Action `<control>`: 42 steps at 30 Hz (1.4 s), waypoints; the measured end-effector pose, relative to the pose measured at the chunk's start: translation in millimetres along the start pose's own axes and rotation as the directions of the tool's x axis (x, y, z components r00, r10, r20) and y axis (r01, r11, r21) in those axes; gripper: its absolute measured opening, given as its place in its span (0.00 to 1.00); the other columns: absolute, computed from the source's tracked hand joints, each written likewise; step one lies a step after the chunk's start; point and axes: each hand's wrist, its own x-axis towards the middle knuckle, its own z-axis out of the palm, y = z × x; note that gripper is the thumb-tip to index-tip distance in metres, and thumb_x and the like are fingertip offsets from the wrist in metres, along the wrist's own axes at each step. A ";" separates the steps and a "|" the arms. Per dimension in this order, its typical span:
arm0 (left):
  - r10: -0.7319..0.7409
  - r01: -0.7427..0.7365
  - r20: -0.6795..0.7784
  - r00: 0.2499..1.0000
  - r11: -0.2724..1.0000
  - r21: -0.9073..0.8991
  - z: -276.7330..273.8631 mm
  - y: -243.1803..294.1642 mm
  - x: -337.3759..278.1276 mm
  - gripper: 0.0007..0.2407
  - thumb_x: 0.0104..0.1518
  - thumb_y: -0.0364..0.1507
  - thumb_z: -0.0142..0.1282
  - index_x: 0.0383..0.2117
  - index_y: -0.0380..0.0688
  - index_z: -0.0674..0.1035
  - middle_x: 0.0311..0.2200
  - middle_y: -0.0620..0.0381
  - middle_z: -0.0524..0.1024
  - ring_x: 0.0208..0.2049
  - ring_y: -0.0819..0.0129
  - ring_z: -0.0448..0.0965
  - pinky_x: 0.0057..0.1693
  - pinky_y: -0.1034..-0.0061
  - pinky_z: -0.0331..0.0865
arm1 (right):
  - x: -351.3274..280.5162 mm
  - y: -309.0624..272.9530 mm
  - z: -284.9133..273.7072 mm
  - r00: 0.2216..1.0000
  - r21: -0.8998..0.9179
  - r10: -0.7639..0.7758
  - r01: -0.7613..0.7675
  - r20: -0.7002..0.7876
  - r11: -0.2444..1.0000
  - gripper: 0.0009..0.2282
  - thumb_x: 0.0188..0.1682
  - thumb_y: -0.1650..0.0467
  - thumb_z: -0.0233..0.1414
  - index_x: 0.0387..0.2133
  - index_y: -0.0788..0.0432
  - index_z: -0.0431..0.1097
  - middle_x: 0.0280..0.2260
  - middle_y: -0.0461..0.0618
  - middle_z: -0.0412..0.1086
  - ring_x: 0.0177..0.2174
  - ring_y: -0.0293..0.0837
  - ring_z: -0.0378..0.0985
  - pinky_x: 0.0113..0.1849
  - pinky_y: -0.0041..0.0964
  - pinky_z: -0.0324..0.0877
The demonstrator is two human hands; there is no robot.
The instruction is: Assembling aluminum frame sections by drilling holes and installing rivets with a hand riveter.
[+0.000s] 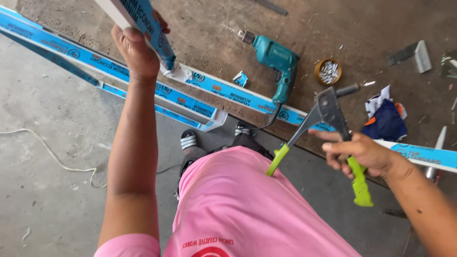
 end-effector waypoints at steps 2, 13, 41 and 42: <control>0.000 0.000 0.002 1.000 1.000 0.027 -1.9 3.8 1.4 0.40 0.56 0.66 0.45 0.28 0.29 0.77 0.24 0.43 0.76 0.26 0.56 0.79 0.34 0.64 0.76 | 8.1 4.2 -4.5 0.968 0.031 -0.043 0.037 0.249 0.999 0.30 0.46 0.69 0.49 0.68 0.48 0.61 0.30 0.67 0.72 0.13 0.49 0.66 0.15 0.40 0.61; 0.006 -0.006 -0.009 1.000 1.000 -0.013 -0.6 6.1 -2.0 0.38 0.55 0.65 0.48 0.26 0.30 0.76 0.24 0.43 0.74 0.26 0.59 0.77 0.32 0.68 0.73 | 72.0 -12.0 79.5 0.648 0.650 -0.704 0.407 0.290 0.642 0.17 0.43 0.75 0.55 0.48 0.64 0.69 0.41 0.57 0.72 0.48 0.58 0.75 0.52 0.54 0.68; 0.128 -0.127 0.056 0.990 0.992 -0.025 -4.2 6.2 1.6 0.31 0.61 0.61 0.46 0.32 0.38 0.74 0.26 0.49 0.75 0.26 0.61 0.79 0.34 0.68 0.74 | 177.0 -72.1 198.7 0.693 0.555 -0.680 0.478 0.238 0.681 0.14 0.51 0.72 0.55 0.49 0.57 0.64 0.39 0.63 0.74 0.42 0.59 0.80 0.43 0.52 0.76; 0.127 -0.126 0.056 0.990 0.992 -0.025 -3.4 6.5 0.0 0.31 0.61 0.61 0.46 0.32 0.38 0.74 0.26 0.49 0.75 0.26 0.61 0.79 0.34 0.68 0.74 | 178.2 -78.6 207.0 0.694 0.554 -0.680 0.478 0.238 0.682 0.14 0.51 0.72 0.55 0.49 0.57 0.64 0.39 0.63 0.74 0.42 0.59 0.80 0.43 0.52 0.76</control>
